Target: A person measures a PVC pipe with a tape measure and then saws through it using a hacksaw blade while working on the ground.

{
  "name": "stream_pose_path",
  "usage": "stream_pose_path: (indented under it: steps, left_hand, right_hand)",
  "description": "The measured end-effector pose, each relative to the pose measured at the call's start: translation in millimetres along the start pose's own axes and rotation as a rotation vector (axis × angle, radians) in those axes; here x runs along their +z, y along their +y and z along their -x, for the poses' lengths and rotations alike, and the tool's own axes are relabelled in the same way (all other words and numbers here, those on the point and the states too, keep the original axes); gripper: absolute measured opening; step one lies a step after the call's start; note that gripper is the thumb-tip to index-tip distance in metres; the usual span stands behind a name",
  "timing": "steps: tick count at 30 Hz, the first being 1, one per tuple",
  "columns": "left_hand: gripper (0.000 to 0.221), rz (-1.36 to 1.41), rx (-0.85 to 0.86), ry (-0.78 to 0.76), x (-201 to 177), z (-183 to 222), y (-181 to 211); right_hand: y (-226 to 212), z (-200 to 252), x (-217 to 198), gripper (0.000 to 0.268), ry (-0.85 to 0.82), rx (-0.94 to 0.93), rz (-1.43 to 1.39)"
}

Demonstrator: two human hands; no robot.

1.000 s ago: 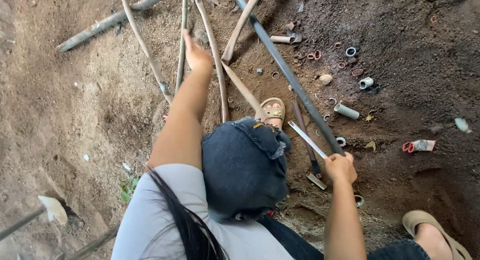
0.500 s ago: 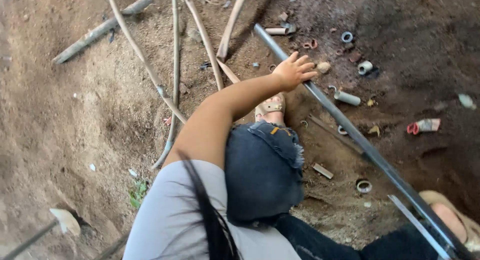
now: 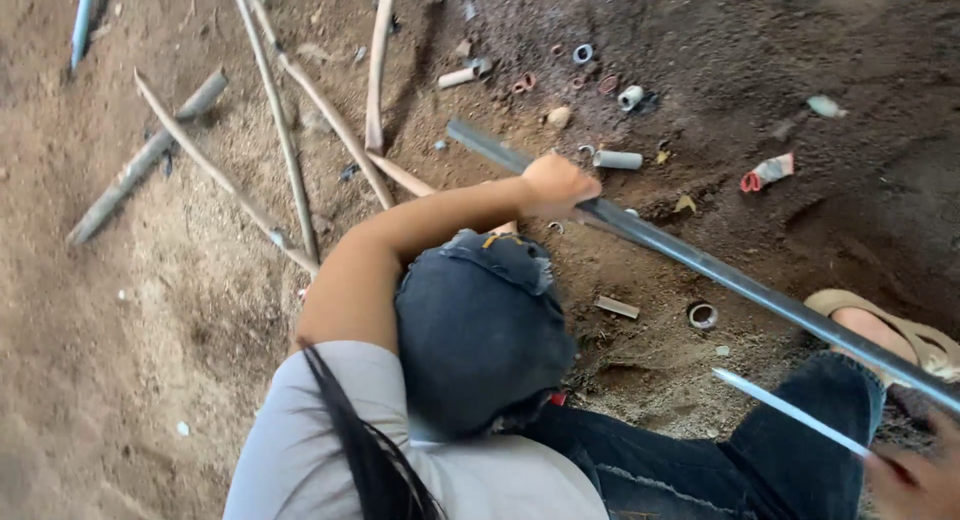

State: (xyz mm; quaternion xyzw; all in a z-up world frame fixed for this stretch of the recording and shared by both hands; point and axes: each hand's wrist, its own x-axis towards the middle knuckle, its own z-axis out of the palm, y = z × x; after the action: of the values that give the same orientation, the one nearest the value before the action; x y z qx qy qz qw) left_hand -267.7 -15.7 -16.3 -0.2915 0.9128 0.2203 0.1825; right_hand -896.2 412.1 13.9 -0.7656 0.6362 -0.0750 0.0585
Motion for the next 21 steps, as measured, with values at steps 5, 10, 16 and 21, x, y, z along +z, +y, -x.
stream_pose_path:
  steps: [5, 10, 16, 21]
  left_hand:
    - [0.048, 0.016, 0.032, -0.049, -4.8, -4.1, 23.4]
    - [0.029, 0.145, -0.016, -0.312, -45.0, 27.3, 42.7]
    - [0.014, 0.634, 0.092, -0.484, -79.6, 64.6, 3.0]
    - [0.026, 0.790, 0.006, -0.636, -113.5, 98.9, -14.2]
  right_hand:
    - [-216.8, -207.7, -28.3, 0.034, -0.555, 0.550, -0.095]
    - [-279.7, -322.5, -33.5, 0.030, -0.888, 0.599, -0.124]
    - [-262.2, -320.6, -40.9, 0.032, -1.001, 0.575, -0.138]
    - [-194.8, -276.1, -17.3, 0.036, -0.870, 0.658, -0.200]
